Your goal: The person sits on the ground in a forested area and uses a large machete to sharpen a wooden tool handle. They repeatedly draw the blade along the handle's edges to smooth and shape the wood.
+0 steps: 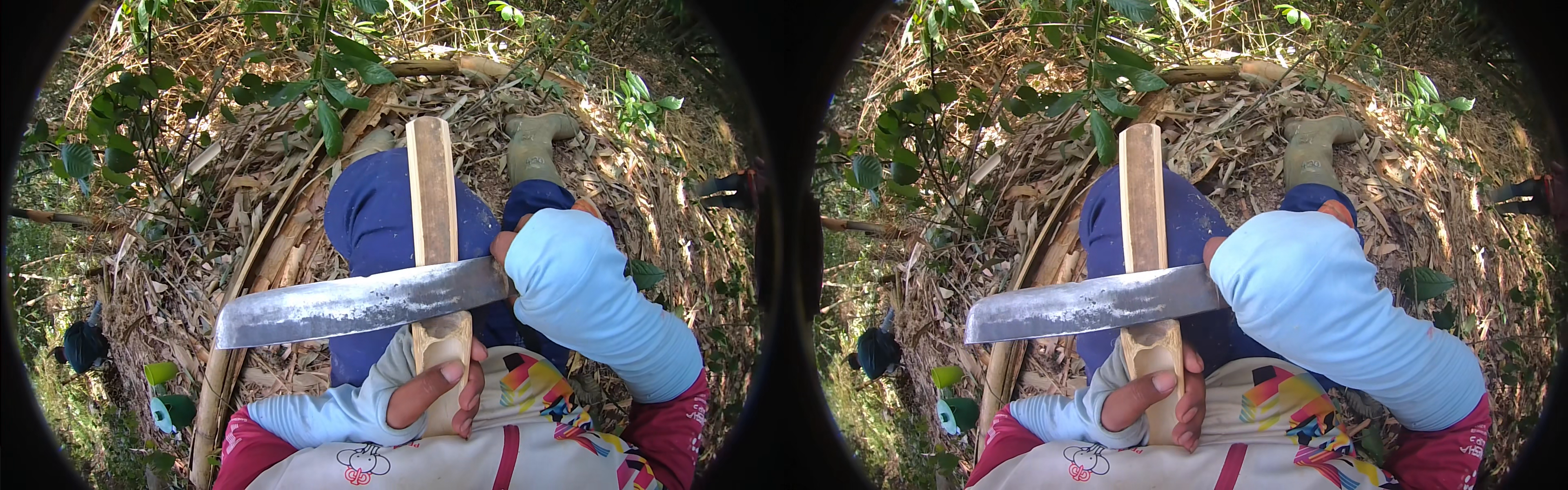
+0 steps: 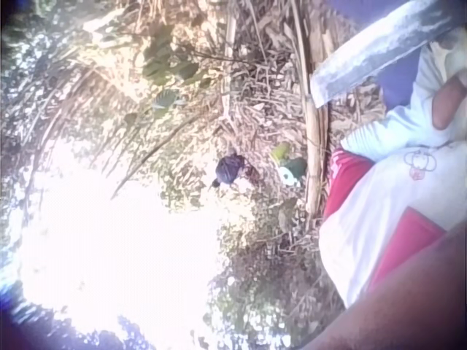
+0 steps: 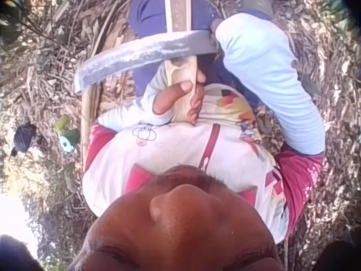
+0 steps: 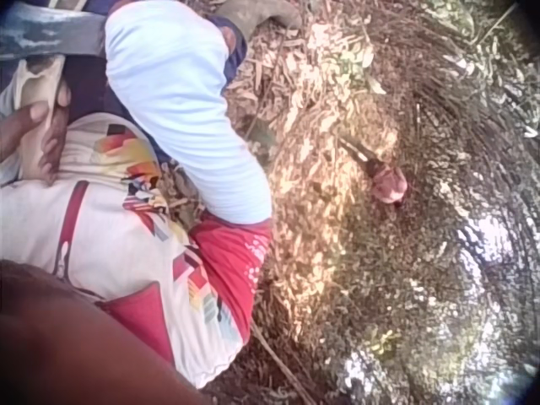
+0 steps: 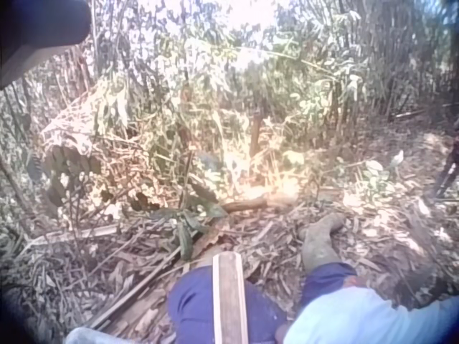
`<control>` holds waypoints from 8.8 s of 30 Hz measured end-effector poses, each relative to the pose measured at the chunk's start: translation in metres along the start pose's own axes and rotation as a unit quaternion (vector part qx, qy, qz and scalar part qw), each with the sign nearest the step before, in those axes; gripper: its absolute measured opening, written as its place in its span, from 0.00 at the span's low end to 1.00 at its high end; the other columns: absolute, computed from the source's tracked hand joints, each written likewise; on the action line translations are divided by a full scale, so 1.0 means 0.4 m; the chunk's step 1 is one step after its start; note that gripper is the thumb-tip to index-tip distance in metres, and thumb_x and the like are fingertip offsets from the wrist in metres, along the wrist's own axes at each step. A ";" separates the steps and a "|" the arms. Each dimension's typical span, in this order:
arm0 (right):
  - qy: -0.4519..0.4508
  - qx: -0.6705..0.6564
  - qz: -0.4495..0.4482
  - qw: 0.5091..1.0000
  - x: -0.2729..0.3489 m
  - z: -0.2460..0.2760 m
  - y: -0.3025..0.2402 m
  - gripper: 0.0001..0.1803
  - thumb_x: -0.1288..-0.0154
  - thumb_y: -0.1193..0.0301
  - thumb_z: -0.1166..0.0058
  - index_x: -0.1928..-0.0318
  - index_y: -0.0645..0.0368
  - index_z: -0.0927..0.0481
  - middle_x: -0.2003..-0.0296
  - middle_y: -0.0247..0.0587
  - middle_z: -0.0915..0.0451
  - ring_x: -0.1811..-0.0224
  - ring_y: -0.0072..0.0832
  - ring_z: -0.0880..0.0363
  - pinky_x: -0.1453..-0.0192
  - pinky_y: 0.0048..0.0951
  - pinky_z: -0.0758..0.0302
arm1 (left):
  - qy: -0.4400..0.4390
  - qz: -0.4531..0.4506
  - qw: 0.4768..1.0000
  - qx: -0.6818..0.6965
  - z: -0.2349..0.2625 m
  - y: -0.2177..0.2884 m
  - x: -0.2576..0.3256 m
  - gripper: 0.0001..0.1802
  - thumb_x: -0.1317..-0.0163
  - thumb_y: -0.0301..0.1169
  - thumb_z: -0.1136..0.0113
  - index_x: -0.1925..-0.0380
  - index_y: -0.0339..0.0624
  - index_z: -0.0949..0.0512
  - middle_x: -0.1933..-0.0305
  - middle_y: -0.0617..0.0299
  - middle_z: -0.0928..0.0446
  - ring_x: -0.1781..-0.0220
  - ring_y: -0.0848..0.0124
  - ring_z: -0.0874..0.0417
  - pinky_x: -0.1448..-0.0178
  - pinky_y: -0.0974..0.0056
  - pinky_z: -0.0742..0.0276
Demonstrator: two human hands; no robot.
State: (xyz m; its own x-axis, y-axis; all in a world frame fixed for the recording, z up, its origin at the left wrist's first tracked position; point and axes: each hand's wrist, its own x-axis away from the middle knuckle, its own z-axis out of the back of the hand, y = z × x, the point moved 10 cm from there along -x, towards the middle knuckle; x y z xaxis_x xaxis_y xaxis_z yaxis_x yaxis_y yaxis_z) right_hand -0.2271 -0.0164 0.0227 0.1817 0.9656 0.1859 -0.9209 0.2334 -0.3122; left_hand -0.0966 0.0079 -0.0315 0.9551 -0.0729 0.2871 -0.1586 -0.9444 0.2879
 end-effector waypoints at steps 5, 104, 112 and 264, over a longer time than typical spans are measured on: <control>0.009 -0.002 -0.013 1.000 -0.006 -0.015 0.027 0.16 0.61 0.68 0.36 0.67 0.55 0.22 0.76 0.42 0.24 0.70 0.43 0.22 0.64 0.45 0.30 | -0.001 -0.002 1.000 -0.009 -0.009 0.008 -0.004 0.13 0.27 0.32 0.52 0.49 0.38 0.36 0.71 0.55 0.28 0.73 0.66 0.22 0.67 0.60 0.21; -0.118 0.104 -0.113 0.981 -0.004 -0.066 0.132 0.19 0.57 0.59 0.35 0.63 0.53 0.22 0.70 0.47 0.20 0.64 0.49 0.20 0.55 0.44 0.24 | 0.011 0.000 1.000 0.010 0.002 0.000 -0.011 0.12 0.27 0.30 0.54 0.48 0.38 0.36 0.70 0.55 0.29 0.72 0.67 0.24 0.66 0.61 0.22; -0.168 0.161 -0.174 0.957 -0.019 -0.069 0.143 0.19 0.53 0.58 0.36 0.62 0.51 0.23 0.67 0.46 0.19 0.61 0.46 0.19 0.53 0.39 0.22 | 0.016 0.000 1.000 0.014 0.006 -0.001 -0.012 0.12 0.27 0.30 0.53 0.48 0.38 0.36 0.71 0.57 0.29 0.72 0.68 0.24 0.67 0.62 0.21; -0.009 0.039 -0.113 0.993 -0.051 0.029 0.137 0.20 0.60 0.70 0.32 0.61 0.54 0.18 0.70 0.45 0.21 0.65 0.45 0.20 0.60 0.40 0.23 | 0.023 -0.017 0.999 -0.030 0.013 0.007 -0.014 0.13 0.28 0.29 0.55 0.47 0.37 0.37 0.71 0.52 0.28 0.74 0.64 0.22 0.66 0.55 0.19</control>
State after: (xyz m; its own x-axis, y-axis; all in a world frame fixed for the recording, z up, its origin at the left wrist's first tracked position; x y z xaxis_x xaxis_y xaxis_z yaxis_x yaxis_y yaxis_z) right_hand -0.2850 -0.0245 0.0126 0.3802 0.8876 0.2600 -0.8816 0.4328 -0.1885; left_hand -0.1011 0.0041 -0.0370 0.9476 -0.0250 0.3185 -0.1427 -0.9250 0.3521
